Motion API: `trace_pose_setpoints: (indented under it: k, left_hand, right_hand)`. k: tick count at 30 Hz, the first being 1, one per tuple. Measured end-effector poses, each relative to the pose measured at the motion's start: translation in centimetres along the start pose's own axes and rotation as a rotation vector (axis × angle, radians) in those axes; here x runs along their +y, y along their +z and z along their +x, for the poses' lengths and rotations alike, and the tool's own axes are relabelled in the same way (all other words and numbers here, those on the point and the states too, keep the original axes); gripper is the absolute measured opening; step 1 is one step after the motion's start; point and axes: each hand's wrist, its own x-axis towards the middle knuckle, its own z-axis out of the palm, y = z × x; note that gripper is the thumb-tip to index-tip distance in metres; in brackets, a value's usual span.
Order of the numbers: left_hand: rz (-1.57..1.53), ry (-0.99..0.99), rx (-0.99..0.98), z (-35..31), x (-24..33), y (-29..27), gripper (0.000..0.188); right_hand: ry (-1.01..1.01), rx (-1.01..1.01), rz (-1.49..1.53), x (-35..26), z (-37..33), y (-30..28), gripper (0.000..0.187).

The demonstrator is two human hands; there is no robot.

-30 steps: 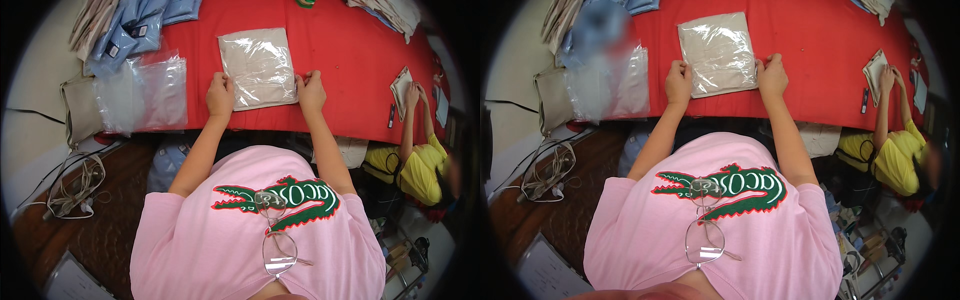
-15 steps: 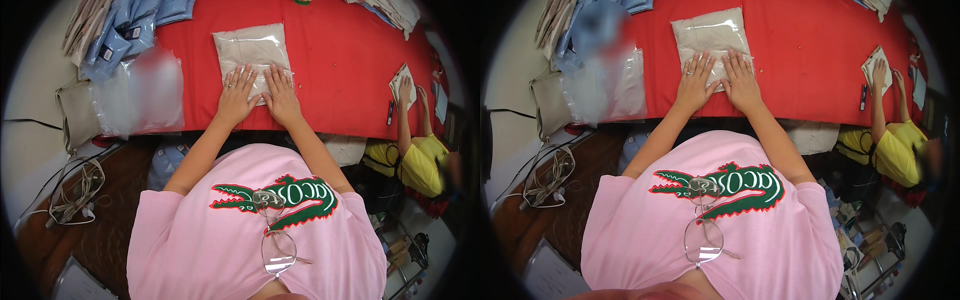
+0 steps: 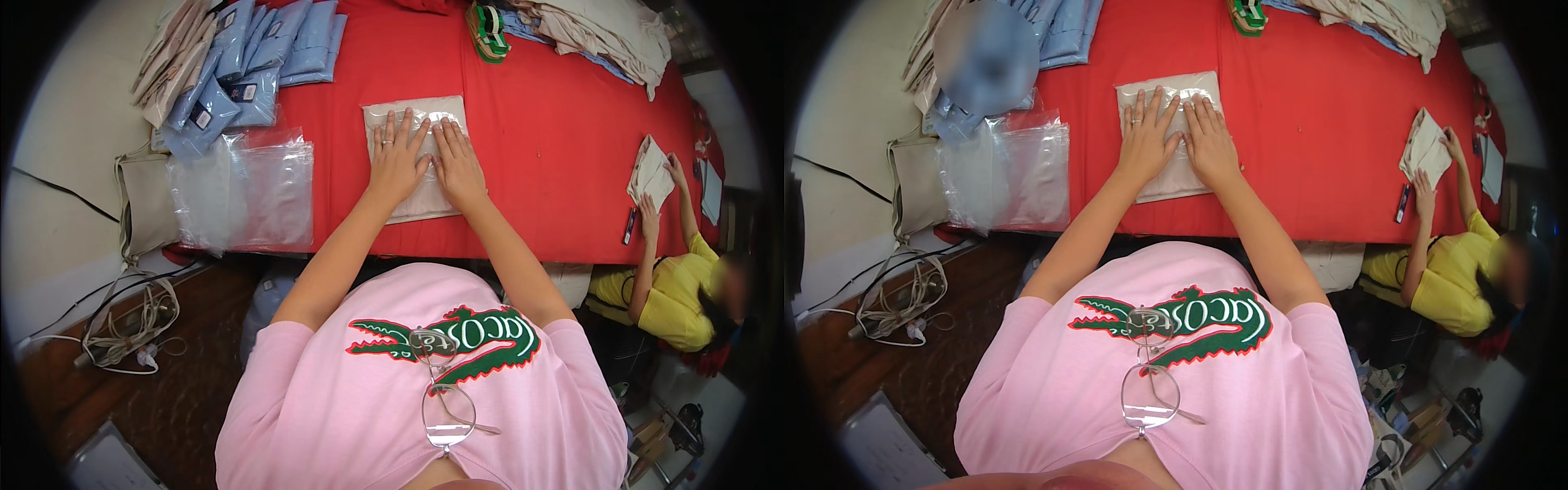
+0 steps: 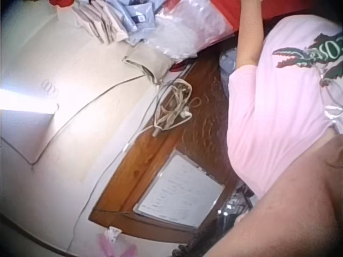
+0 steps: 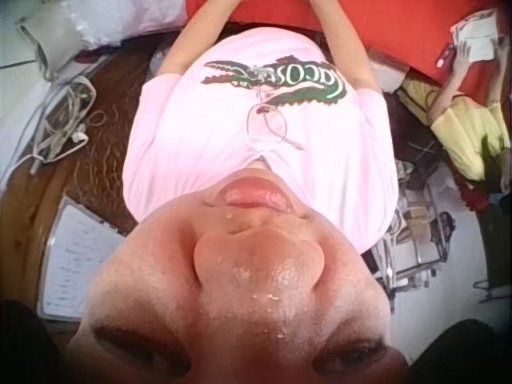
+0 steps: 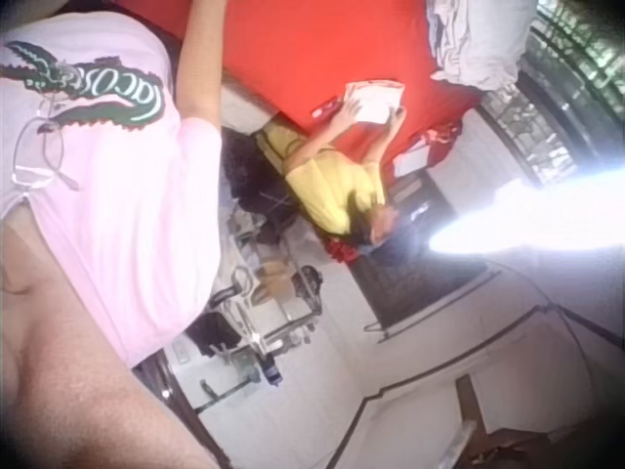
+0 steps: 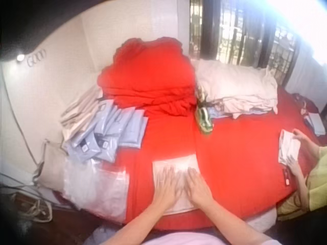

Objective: The person places folded shirts into clear plastic bags, uses a small blue tool to secure or trim tags, and سپس places the bagged items into a large clear sack on the floor.

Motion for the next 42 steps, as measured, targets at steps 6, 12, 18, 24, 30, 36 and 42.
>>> trace_pose_setpoints:
  k: [6, 12, 18, 24, 30, 36, 42]
  left_hand:
    - [0.048, -0.027, -0.036, 0.3, -1.6, 2.0, 0.064]
    - [0.055, -0.052, -0.073, 1.1, -1.1, 2.1, 0.065]
    - [0.057, -0.039, -0.094, 1.1, -1.0, 2.1, 0.070]
    - [0.070, -0.064, -0.065, 0.4, -0.6, 1.8, 0.071]
    - [0.059, -0.150, -0.112, 0.8, 0.1, 1.4, 0.066]
    - [-0.350, -0.910, 0.358, -4.7, 1.9, -0.2, 0.064]
    - [-0.837, -1.196, 0.306, -10.5, 3.7, 2.0, 0.076]
  right_hand:
    - [0.012, -0.054, -0.011, 0.4, 0.9, 1.2, 0.059]
    - [0.019, -0.105, 0.011, 1.2, 1.5, 0.9, 0.060]
    - [0.100, -0.143, 0.061, 0.8, 1.2, 1.1, 0.058]
    - [0.002, -0.114, 0.083, 0.4, 1.3, 0.2, 0.058]
    - [-0.085, -0.045, 0.141, 1.0, 1.5, 0.2, 0.055]
    - [0.124, 0.029, 0.630, 6.8, -0.3, -3.2, 0.051]
    - [0.674, -0.238, 1.091, 8.7, -5.4, -2.0, 0.031]
